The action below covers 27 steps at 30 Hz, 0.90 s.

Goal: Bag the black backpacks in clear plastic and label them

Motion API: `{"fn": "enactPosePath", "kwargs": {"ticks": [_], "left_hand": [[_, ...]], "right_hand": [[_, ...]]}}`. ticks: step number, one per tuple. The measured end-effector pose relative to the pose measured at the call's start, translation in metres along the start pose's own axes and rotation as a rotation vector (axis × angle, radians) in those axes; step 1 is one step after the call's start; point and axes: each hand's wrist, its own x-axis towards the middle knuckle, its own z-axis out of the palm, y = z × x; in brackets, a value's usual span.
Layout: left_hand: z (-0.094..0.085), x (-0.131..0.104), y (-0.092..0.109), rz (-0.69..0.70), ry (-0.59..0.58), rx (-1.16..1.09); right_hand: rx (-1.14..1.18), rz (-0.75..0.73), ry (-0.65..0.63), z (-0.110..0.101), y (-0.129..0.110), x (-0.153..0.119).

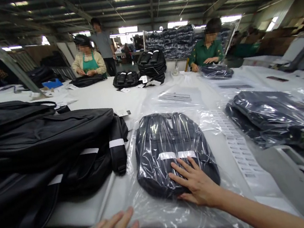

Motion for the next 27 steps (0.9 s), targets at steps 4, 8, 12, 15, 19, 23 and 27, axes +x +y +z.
{"fn": "enactPosePath", "kwargs": {"ticks": [4,8,12,15,19,23,27], "left_hand": [[0.006,0.115,0.003,0.234,-0.144,-0.339],[0.074,0.173,0.013,0.392,-0.375,-0.416],[0.113,0.162,0.018,0.350,-0.419,-0.423],[0.112,0.154,0.019,0.353,-0.404,-0.397],[0.108,0.154,0.021,0.389,-0.378,-0.341],[0.109,0.153,0.024,0.408,-0.376,-0.286],[0.109,0.152,0.026,0.417,-0.396,-0.257]], "right_hand": [[-0.022,-0.006,0.026,-0.002,-0.003,0.002],[-0.040,-0.015,0.054,0.003,-0.005,0.003],[-0.040,0.030,0.078,0.012,-0.005,0.000],[-0.051,0.114,0.160,0.022,-0.006,-0.005],[-0.084,0.237,0.312,0.031,-0.010,-0.012],[-0.096,0.347,0.395,0.033,-0.015,-0.012],[-0.018,0.306,0.332,0.019,-0.012,-0.018]]}}
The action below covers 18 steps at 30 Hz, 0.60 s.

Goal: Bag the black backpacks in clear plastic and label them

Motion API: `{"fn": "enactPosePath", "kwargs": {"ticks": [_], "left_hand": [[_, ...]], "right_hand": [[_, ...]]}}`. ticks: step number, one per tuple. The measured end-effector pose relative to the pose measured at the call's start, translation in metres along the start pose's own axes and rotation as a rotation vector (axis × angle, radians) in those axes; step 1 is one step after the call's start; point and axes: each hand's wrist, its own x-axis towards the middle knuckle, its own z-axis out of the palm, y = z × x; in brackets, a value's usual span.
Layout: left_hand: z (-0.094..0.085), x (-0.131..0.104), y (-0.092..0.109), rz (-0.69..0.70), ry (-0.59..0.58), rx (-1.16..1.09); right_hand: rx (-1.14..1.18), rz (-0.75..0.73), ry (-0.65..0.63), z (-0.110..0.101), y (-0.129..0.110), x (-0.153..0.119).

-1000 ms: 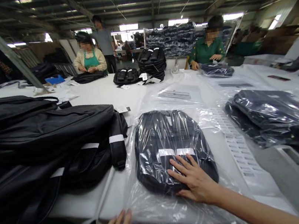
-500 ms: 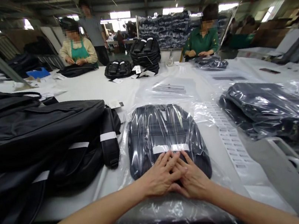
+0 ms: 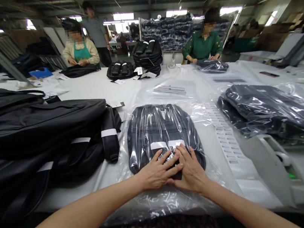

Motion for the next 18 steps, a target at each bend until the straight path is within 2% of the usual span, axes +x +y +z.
{"fn": "enactPosePath", "kwargs": {"ticks": [3,6,9,11,13,16,18], "left_hand": [[-0.003,0.000,0.001,-0.013,-0.003,-0.001],[-0.009,0.001,0.004,-0.008,-0.018,0.017],[-0.011,0.000,0.007,0.012,0.006,0.085],[-0.007,0.000,0.005,0.039,0.061,0.174],[-0.001,0.001,0.000,0.086,0.142,0.298],[0.005,0.002,-0.006,0.134,0.232,0.449],[0.006,0.003,-0.007,0.132,0.243,0.475]], "right_hand": [[0.092,-0.096,-0.119,-0.018,0.009,-0.005],[0.041,-0.117,-0.131,-0.024,0.017,-0.018],[-0.178,-0.212,0.007,-0.004,0.026,-0.029],[-0.276,-0.310,0.204,0.016,0.036,-0.029],[-0.377,-0.383,0.339,0.032,0.048,-0.025],[-0.477,-0.408,0.394,0.041,0.056,-0.020],[-0.480,-0.402,0.400,0.039,0.055,-0.020]]}}
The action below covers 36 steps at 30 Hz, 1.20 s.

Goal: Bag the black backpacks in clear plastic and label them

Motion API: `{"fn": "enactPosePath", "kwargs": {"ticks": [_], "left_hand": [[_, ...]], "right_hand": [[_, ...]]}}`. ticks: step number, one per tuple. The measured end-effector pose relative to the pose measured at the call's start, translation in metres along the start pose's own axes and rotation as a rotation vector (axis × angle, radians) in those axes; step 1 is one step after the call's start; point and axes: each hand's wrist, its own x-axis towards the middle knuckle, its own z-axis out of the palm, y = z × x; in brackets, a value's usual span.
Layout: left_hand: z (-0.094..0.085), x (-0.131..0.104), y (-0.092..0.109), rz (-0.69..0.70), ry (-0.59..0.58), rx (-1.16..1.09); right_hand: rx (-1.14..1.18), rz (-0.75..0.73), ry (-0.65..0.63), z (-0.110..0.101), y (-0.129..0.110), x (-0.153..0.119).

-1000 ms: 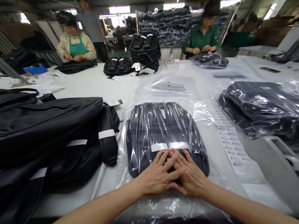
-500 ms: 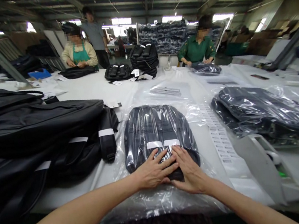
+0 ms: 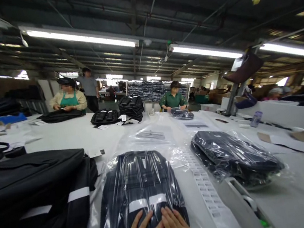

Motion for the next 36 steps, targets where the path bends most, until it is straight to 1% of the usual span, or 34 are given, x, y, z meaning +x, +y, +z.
{"fn": "enactPosePath", "kwargs": {"ticks": [2,5,7,8,10,12,13,14,15,16,18,21,23,25,27,28,30,32,34,36], "left_hand": [[0.001,0.000,0.002,-0.019,-0.017,-0.035],[0.001,-0.001,0.005,-0.050,-0.082,-0.130],[-0.005,-0.002,0.004,-0.069,-0.133,-0.188],[-0.011,0.000,0.002,-0.067,-0.149,-0.222],[-0.030,0.008,-0.006,-0.037,-0.165,-0.316],[-0.052,0.025,-0.017,0.008,-0.169,-0.426],[-0.059,0.035,-0.022,0.018,-0.173,-0.482],[-0.063,0.046,-0.027,-0.005,-0.171,-0.522],[-0.063,0.055,-0.030,-0.013,-0.160,-0.564],[-0.059,0.062,-0.031,-0.022,-0.138,-0.603],[-0.040,0.065,-0.028,0.003,-0.096,-0.661],[-0.006,0.052,-0.018,0.036,-0.062,-0.687],[0.008,0.042,-0.015,0.039,-0.033,-0.696],[0.013,0.037,-0.015,0.054,0.005,-0.720],[0.012,0.035,-0.017,0.078,0.049,-0.741],[0.011,0.035,-0.018,0.095,0.072,-0.745],[0.011,0.035,-0.018,0.138,0.103,-0.743],[0.011,0.035,-0.017,0.171,0.093,-0.740],[0.012,0.036,-0.016,0.177,0.046,-0.734],[0.010,0.037,-0.015,0.173,0.010,-0.725]], "right_hand": [[0.049,0.010,-0.058,-0.006,-0.001,0.001],[0.170,0.034,-0.258,-0.017,-0.003,0.001],[0.231,0.064,-0.358,-0.025,-0.005,0.003],[0.255,0.082,-0.390,-0.029,-0.006,0.005],[0.293,0.126,-0.442,-0.037,-0.008,0.009],[0.328,0.171,-0.486,-0.045,-0.008,0.013],[0.348,0.190,-0.506,-0.048,-0.008,0.016],[0.374,0.205,-0.515,-0.051,-0.007,0.017],[0.406,0.213,-0.519,-0.052,-0.006,0.018],[0.437,0.218,-0.526,-0.053,-0.005,0.019],[0.482,0.230,-0.532,-0.052,-0.004,0.021],[0.508,0.216,-0.559,-0.047,-0.003,0.024],[0.527,0.235,-0.602,-0.047,-0.001,0.027],[0.535,0.288,-0.654,-0.057,0.003,0.030],[0.510,0.336,-0.657,-0.079,0.006,0.029],[0.485,0.339,-0.636,-0.092,0.007,0.026],[0.421,0.288,-0.567,-0.120,0.006,0.016],[0.357,0.166,-0.500,-0.139,0.000,0.004],[0.307,0.058,-0.471,-0.145,-0.009,-0.007],[0.266,0.043,-0.435,-0.136,-0.020,-0.013]]}}
